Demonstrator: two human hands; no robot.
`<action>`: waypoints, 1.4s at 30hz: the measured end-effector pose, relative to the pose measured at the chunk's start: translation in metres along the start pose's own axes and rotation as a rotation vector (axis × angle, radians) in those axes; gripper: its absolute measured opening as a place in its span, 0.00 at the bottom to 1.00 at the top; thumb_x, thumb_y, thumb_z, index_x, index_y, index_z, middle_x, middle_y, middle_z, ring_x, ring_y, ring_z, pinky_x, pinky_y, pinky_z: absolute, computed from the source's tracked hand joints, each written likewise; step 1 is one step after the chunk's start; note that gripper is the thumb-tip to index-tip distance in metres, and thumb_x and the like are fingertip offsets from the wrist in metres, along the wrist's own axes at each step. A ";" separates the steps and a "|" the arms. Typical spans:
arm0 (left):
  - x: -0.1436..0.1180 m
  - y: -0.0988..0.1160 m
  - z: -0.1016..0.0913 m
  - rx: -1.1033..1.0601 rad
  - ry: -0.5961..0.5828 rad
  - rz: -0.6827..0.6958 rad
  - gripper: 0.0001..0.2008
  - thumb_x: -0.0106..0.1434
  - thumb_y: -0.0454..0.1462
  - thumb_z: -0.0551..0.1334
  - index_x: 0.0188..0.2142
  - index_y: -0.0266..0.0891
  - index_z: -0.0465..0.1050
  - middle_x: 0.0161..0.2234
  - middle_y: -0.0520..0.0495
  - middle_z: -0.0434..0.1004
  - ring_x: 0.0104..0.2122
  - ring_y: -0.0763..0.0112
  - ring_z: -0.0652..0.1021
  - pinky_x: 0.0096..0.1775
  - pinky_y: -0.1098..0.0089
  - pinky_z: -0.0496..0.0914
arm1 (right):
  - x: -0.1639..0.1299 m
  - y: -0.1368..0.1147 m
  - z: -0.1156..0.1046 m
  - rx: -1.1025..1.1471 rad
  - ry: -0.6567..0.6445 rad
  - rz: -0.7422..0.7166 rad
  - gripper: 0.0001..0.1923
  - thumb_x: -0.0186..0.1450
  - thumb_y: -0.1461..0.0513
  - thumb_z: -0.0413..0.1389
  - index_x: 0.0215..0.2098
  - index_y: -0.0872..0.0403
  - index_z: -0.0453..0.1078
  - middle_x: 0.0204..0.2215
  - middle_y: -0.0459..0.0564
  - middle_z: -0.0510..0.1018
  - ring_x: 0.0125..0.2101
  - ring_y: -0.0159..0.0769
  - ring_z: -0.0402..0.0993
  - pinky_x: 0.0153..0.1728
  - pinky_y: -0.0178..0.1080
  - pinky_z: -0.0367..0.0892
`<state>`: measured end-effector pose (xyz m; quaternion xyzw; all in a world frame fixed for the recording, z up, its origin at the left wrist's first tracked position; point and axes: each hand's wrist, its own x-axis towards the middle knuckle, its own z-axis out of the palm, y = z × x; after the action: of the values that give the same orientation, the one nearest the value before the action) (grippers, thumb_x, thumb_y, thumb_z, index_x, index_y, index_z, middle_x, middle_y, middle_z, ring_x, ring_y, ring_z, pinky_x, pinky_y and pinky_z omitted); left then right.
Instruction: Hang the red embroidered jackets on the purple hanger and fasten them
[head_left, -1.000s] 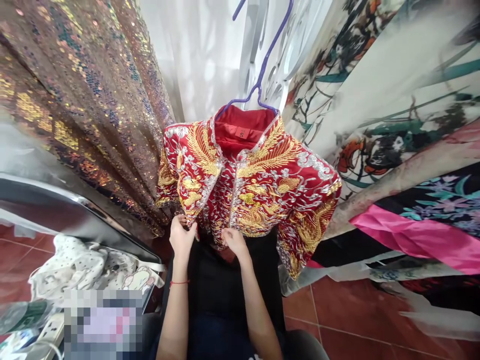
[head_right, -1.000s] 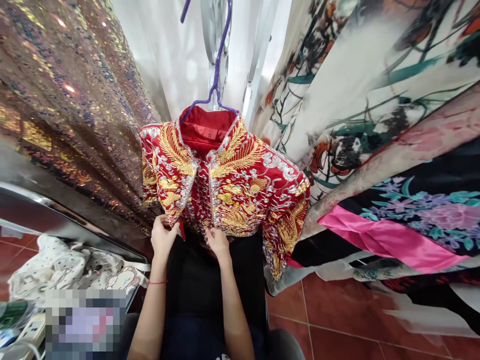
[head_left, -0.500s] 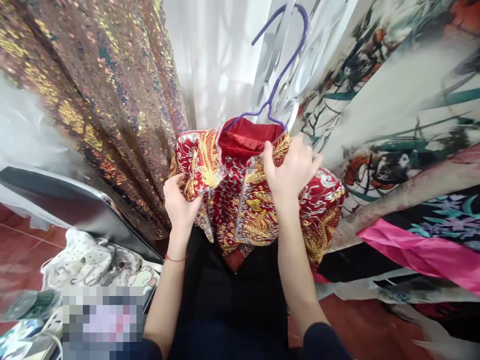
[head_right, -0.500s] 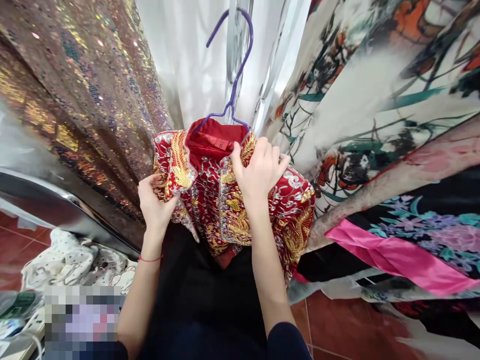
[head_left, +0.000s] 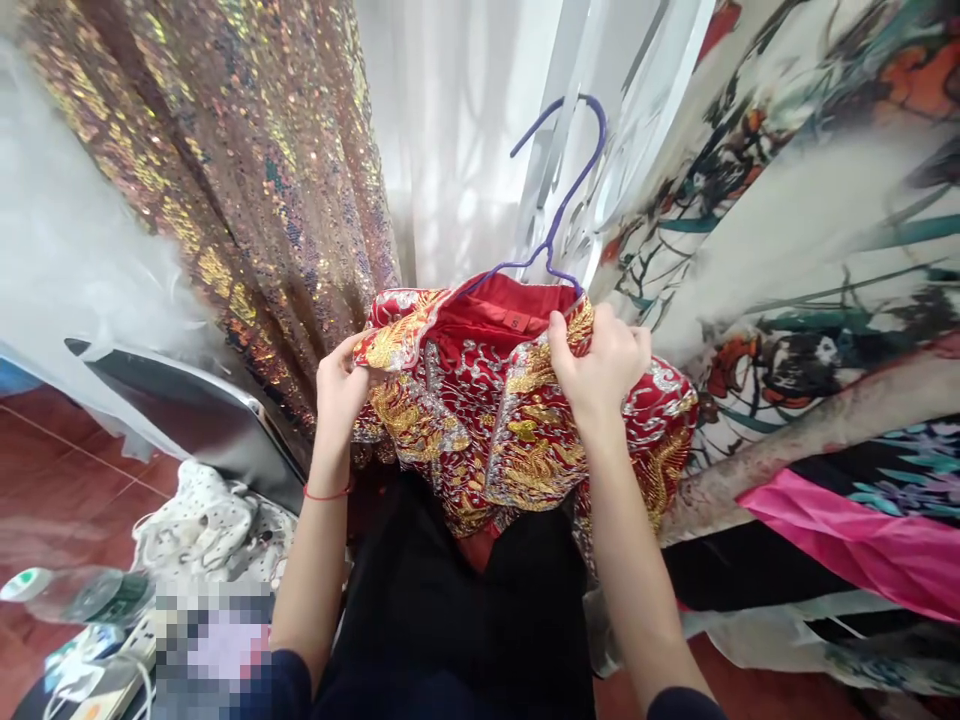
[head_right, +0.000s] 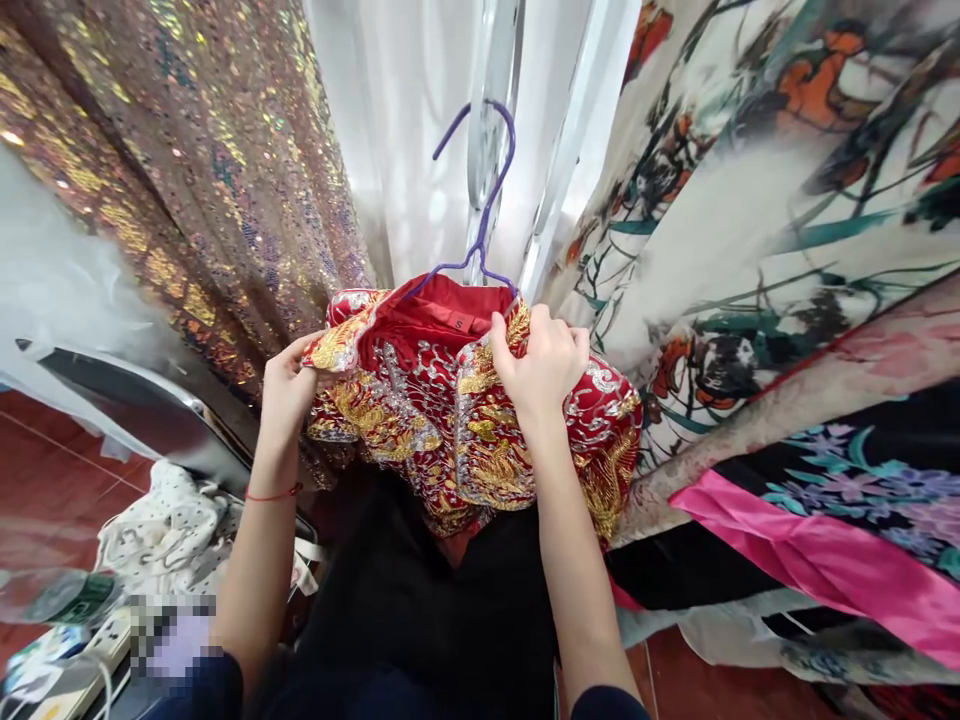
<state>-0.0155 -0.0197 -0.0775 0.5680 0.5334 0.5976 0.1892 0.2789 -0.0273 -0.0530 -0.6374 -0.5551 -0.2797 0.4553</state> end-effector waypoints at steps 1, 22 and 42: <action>-0.001 0.001 0.004 -0.063 0.048 0.038 0.20 0.52 0.33 0.58 0.43 0.37 0.80 0.35 0.47 0.83 0.35 0.66 0.80 0.40 0.66 0.75 | 0.000 0.001 -0.001 0.007 -0.010 -0.004 0.22 0.68 0.45 0.47 0.26 0.51 0.64 0.20 0.47 0.69 0.26 0.39 0.67 0.37 0.43 0.59; 0.043 0.010 0.018 0.275 0.101 0.204 0.16 0.68 0.42 0.57 0.53 0.38 0.67 0.40 0.42 0.81 0.40 0.62 0.80 0.48 0.62 0.70 | 0.001 0.013 -0.008 0.153 -0.064 -0.104 0.18 0.69 0.51 0.44 0.26 0.50 0.60 0.19 0.46 0.67 0.23 0.37 0.62 0.35 0.41 0.58; -0.017 0.102 0.120 0.365 -0.269 1.137 0.14 0.73 0.39 0.53 0.52 0.42 0.73 0.59 0.43 0.74 0.66 0.57 0.65 0.63 0.53 0.60 | -0.023 0.006 -0.080 -0.151 -0.253 -0.177 0.23 0.76 0.54 0.39 0.32 0.52 0.69 0.24 0.48 0.77 0.27 0.36 0.68 0.34 0.38 0.52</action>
<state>0.1341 -0.0196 -0.0245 0.8574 0.2120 0.4269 -0.1942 0.2916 -0.1084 -0.0401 -0.6486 -0.6394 -0.2773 0.3060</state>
